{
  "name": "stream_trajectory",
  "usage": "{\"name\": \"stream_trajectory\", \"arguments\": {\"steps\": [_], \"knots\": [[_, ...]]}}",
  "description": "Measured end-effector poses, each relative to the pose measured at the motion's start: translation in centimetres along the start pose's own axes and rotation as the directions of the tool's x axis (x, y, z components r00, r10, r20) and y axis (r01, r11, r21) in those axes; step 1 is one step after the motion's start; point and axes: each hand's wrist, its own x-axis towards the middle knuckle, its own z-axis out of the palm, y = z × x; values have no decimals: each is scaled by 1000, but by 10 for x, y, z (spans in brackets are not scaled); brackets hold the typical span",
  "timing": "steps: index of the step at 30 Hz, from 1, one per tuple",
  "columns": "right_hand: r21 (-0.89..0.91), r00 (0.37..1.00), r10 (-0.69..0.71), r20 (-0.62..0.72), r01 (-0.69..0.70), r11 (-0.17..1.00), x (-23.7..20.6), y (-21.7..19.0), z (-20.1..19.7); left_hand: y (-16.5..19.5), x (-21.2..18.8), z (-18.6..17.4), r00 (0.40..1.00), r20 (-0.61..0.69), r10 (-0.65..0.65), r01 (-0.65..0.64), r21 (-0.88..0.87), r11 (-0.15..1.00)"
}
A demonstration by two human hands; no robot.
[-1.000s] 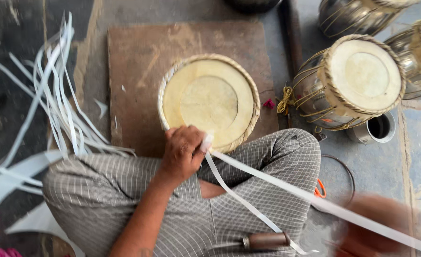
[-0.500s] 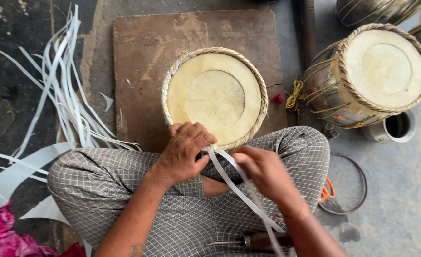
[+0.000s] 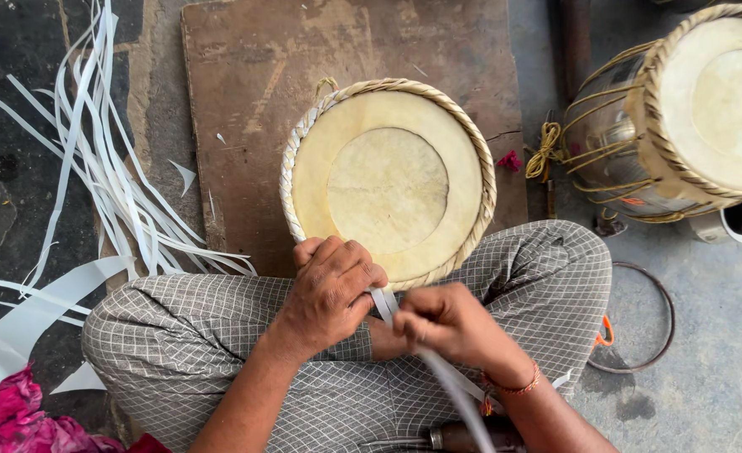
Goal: The person weaves a white strap through the rim of a drum by hand, using a pointed metal tool to lift the braided leather and a mallet to tap the tool into place. They pull the strap through the gaps around the drum while sitting cross-legged on the floor.
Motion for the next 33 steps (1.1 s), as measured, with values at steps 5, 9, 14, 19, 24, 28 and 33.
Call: {"name": "stream_trajectory", "arguments": {"steps": [5, 9, 14, 19, 24, 28, 33], "knots": [[113, 998, -44, -48, 49, 992, -5, -2, 2, -1, -1, 1, 999, 21, -27, 28, -20, 999], [411, 997, 63, -45, -39, 911, -7, -10, 3, -2, -1, 6, 1000, 11, -28, 28, -17, 999], [531, 989, 129, 74, -149, 834, -32, -3, -12, -2, -1, 12, 999, -30, 22, -20, 49, 999], [620, 696, -477, -537, 709, 335, -62, -31, -56, -2, 4, 20, 974, -198, 109, -101, 54, 993], [321, 674, -94, -732, 464, 826, 13, -78, -86, 1, 25, 15, 962, -256, 92, -73, 83, 994], [583, 822, 393, -411, -94, 807, 58, -82, -81, 14, 48, 4, 964, -256, 68, -55, 57, 997], [539, 848, 326, -418, -57, 840, 45, -89, -75, 15, 97, -22, 958, -288, 4, 31, 117, 993]]}}
